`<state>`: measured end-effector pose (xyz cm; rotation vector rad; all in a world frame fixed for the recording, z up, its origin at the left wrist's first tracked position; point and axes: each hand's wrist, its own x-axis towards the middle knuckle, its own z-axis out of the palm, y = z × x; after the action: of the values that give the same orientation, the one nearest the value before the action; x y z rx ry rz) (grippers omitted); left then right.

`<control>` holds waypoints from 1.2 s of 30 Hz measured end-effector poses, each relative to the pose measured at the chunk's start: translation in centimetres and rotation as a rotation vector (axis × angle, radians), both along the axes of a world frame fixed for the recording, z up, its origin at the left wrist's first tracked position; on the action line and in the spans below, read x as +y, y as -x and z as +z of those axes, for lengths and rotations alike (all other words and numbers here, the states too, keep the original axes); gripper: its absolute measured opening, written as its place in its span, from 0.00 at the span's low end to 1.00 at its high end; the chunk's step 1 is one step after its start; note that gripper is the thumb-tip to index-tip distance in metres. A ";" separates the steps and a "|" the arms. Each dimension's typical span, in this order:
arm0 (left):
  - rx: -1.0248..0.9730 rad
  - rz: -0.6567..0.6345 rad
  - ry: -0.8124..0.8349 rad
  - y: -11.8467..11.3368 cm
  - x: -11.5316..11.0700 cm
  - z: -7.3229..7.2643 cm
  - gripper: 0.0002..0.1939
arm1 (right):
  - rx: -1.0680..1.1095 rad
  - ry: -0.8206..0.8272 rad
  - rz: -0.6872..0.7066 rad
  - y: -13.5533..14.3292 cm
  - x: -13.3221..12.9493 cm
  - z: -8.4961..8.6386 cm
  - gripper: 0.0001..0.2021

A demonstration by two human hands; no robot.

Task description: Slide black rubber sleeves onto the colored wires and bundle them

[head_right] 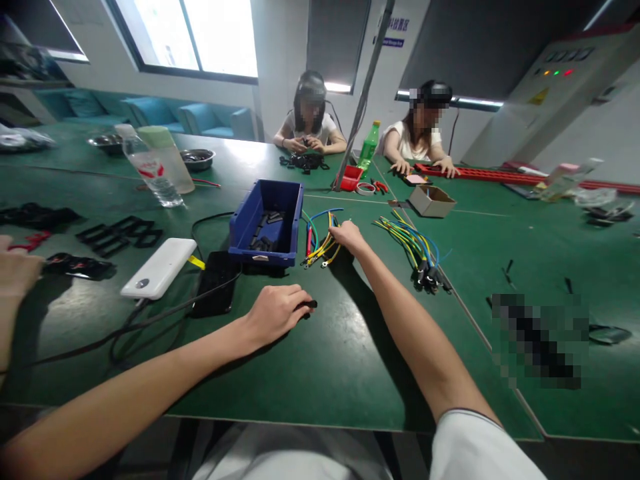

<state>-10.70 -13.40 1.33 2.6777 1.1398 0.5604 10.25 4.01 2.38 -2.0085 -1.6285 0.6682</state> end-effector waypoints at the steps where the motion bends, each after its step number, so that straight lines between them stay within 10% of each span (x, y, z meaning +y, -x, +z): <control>1: 0.003 -0.015 -0.004 0.0 0.0 0.0 0.08 | 0.067 0.004 0.003 0.0 -0.1 0.2 0.13; 9: -0.119 0.024 0.021 0.1 0.4 -0.5 0.06 | 0.589 -0.040 0.113 1.3 -5.5 1.5 0.15; 17: -0.258 0.125 0.110 -0.4 1.0 -1.2 0.09 | 1.114 -0.172 0.095 2.0 -15.8 -2.4 0.16; 36: -0.535 0.174 0.231 -0.7 1.3 -0.3 0.12 | 1.053 -0.398 0.046 2.5 -17.4 -2.2 0.11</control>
<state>-10.04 -12.13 1.03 2.0631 1.1863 1.0253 7.80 -13.35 0.19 -1.0090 -1.0247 1.0644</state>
